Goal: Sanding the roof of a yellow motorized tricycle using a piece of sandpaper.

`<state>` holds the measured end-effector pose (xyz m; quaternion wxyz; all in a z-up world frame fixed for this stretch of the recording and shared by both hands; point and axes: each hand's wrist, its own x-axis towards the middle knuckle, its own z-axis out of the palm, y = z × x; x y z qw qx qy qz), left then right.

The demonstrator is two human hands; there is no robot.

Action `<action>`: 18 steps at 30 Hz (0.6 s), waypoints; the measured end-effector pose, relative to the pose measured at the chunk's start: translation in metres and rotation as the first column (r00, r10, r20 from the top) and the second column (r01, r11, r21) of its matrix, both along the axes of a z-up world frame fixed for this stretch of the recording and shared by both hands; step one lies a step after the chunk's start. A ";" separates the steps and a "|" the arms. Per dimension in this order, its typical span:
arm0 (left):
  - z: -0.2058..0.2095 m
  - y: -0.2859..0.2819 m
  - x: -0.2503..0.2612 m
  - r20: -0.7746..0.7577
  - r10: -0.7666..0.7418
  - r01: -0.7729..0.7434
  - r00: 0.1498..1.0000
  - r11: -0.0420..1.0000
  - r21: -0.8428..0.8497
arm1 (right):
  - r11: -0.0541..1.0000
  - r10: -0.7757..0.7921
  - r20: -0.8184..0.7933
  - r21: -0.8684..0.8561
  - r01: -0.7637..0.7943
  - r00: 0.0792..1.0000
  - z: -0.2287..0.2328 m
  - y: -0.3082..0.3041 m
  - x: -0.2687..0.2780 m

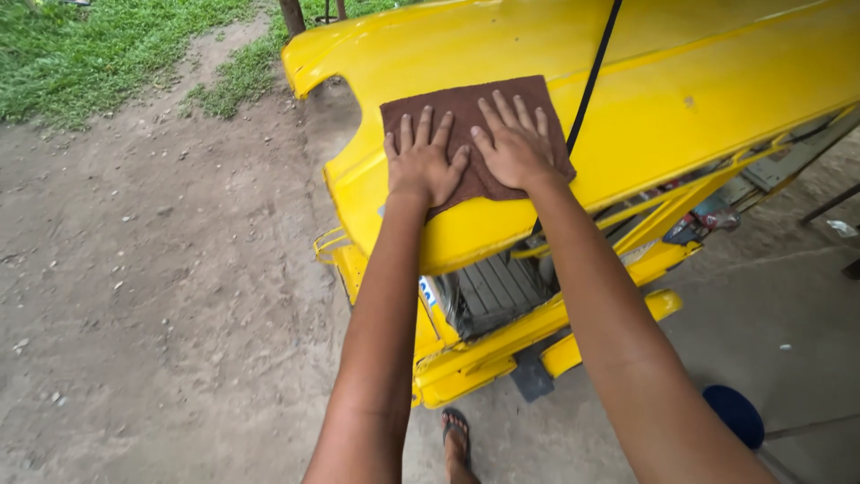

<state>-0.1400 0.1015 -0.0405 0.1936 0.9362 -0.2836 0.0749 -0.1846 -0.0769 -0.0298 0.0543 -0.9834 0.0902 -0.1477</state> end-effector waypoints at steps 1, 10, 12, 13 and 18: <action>-0.001 0.003 -0.008 -0.001 -0.001 0.001 1.000 1.000 0.000 | 1.000 -0.001 -0.001 0.000 0.001 1.000 -0.003 0.002 -0.006; -0.007 0.018 -0.049 0.047 -0.030 0.027 0.998 0.999 0.046 | 0.999 -0.044 0.033 -0.010 0.044 0.998 -0.017 0.024 -0.047; -0.008 0.019 -0.052 0.047 -0.035 0.034 0.998 0.999 0.040 | 1.000 -0.030 0.044 0.002 0.030 0.999 -0.020 0.024 -0.051; -0.007 0.019 -0.050 0.048 -0.041 0.039 0.998 0.998 0.040 | 0.999 -0.036 0.046 0.002 0.036 0.998 -0.018 0.024 -0.049; -0.010 0.019 -0.046 0.049 -0.044 0.042 0.998 0.998 0.044 | 0.999 -0.030 0.019 0.015 0.030 0.999 -0.012 0.024 -0.048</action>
